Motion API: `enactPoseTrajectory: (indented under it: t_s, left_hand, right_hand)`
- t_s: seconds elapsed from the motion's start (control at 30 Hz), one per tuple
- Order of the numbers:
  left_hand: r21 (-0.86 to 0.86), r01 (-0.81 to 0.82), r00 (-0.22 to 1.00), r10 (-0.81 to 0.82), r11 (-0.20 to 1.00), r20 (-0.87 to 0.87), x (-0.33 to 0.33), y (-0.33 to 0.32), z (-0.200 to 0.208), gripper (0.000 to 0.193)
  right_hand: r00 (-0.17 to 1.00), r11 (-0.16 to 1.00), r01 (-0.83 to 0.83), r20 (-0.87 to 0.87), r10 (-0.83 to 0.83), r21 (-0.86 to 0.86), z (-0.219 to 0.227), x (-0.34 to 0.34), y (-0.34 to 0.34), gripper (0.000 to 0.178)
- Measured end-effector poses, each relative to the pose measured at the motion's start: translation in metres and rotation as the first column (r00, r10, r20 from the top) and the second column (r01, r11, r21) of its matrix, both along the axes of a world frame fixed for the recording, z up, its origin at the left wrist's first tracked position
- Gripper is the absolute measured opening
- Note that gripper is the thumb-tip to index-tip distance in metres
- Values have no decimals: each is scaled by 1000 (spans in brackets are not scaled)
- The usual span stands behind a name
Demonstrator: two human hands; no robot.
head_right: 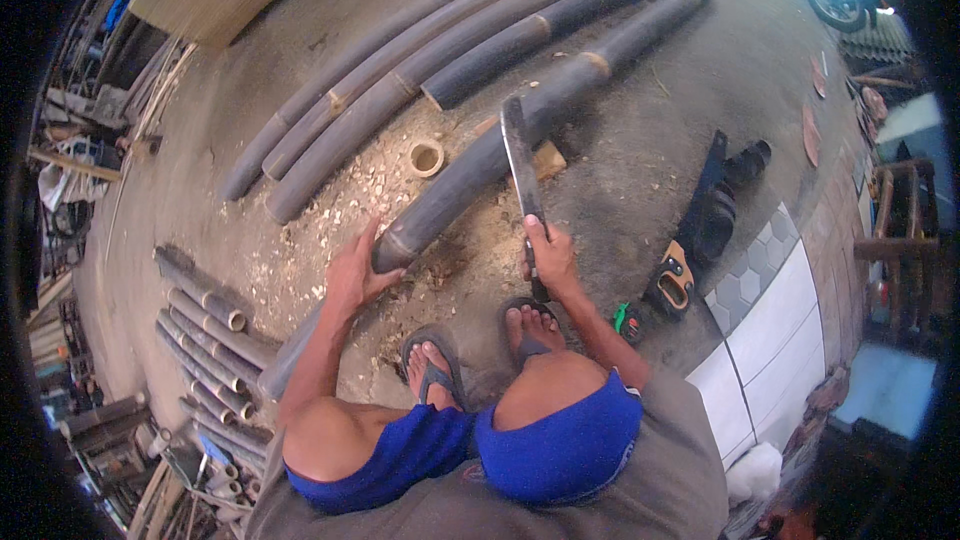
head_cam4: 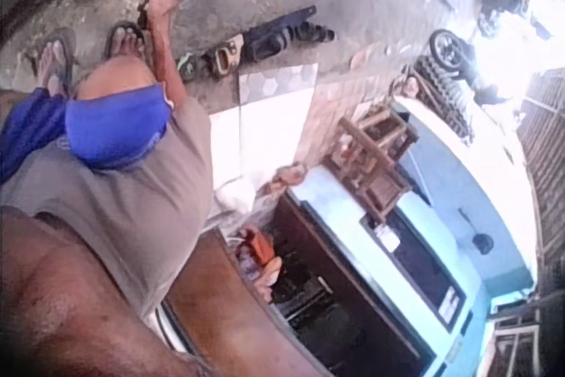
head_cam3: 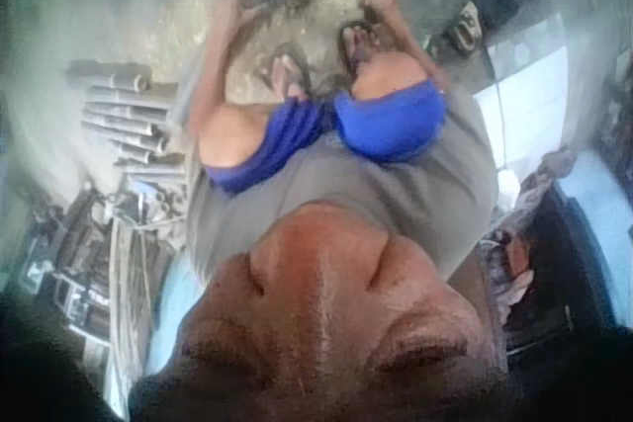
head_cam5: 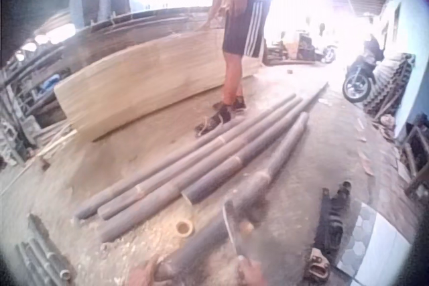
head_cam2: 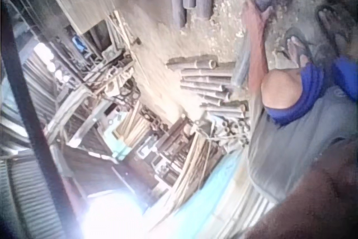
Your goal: The person uses a knife to shave the surface of bamboo poles, removing the outer layer. The person repeatedly picks up poles, shaves them, and places them back on the floor.
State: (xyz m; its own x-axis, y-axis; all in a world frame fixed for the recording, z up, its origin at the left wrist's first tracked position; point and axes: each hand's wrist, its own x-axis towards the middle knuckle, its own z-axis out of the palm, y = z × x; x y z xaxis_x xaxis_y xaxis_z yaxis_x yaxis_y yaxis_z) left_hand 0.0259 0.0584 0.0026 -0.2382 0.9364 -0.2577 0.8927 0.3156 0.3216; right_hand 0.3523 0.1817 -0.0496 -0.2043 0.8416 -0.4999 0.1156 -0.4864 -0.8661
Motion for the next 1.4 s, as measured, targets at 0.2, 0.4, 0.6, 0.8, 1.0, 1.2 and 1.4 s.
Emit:
enactPoseTrajectory:
  t_s: [0.2, 0.4, 0.6, 0.8, 1.0, 1.2, 1.4]
  left_hand:
    - [-52, -217, 973, 211, 975, -95, -53, -134, -9, 105]
    - [25, -130, 982, 132, 991, -134, -53, -135, -5, 89]
    - [-38, -115, 991, 111, 993, -77, 27, -52, 1, 88]
    - [-50, -51, 998, 49, 997, -51, 44, -17, -4, 87]
    - [-51, -65, 996, 62, 997, -58, 43, -27, -6, 88]
    - [-114, -66, 998, 65, 991, -16, 42, -19, 4, 91]
    - [-73, -70, 998, 69, 995, -9, 43, -27, -11, 92]
  right_hand:
    - [999, 1000, -14, 41, 14, -15, -6, 9, -1, 42]
    - [979, 989, -145, 151, 141, 19, -1, 7, 11, 43]
    - [944, 957, -251, 255, 209, 145, 4, -4, 65, 49]
    - [785, 641, -593, 525, 327, 487, -27, 5, 47, 52]
    - [910, 988, -129, 406, 82, 90, 9, 2, 61, 55]
    - [628, 666, -679, 714, 309, 309, -30, 5, 19, 59]
    - [675, 703, -661, 616, 406, 261, -14, 25, 10, 60]
